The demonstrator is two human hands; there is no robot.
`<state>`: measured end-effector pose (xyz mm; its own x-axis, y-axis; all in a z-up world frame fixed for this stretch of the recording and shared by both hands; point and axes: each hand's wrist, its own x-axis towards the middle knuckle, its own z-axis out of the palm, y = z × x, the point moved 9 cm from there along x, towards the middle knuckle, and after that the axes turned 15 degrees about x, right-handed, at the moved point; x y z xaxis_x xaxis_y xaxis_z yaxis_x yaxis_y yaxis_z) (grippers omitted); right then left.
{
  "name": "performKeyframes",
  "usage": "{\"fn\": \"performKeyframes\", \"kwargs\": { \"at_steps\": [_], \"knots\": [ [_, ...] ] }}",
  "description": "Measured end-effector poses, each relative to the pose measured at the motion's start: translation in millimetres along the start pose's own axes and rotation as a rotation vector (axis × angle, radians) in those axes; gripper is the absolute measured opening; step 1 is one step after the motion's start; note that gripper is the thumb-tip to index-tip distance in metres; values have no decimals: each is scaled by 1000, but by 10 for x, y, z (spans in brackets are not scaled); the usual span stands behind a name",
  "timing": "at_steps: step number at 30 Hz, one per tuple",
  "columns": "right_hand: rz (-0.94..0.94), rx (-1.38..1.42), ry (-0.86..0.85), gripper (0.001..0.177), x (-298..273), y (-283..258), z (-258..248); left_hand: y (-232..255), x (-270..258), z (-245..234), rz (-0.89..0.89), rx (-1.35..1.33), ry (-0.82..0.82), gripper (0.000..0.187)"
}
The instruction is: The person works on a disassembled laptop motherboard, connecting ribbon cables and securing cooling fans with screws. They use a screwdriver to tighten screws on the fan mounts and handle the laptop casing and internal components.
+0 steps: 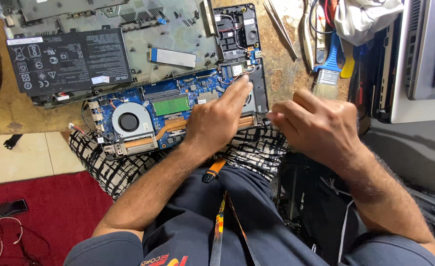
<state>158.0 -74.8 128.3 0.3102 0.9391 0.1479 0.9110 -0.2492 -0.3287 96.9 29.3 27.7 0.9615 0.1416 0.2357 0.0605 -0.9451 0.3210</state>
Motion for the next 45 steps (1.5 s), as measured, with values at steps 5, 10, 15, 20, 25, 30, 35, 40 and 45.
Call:
{"fn": "performKeyframes", "kwargs": {
  "at_steps": [5,10,15,20,25,30,35,40,45],
  "knots": [
    [24,159,-80,41,-19,97,115,-76,68,89,3,200,-38,52],
    [-16,23,-39,29,-9,85,74,-66,95,-42,-6,128,54,46],
    [-74,-289,66,34,-43,46,16,-82,68,81,-24,152,59,43],
    [-26,-110,40,33,-60,92,88,-93,76,45,-38,139,50,38],
    [29,72,-67,25,-53,106,126,-134,105,69,-44,99,19,39],
    [14,61,-121,35,-29,75,150,-191,109,82,-62,12,-23,42],
    [-7,712,80,65,-15,106,173,-186,38,-57,-21,-51,39,43],
    [130,777,198,26,-209,343,586,-258,-111,-164,-48,-213,3,32],
    [44,699,148,41,-219,225,943,-92,-204,-59,-112,-366,16,36]
  ]
}}
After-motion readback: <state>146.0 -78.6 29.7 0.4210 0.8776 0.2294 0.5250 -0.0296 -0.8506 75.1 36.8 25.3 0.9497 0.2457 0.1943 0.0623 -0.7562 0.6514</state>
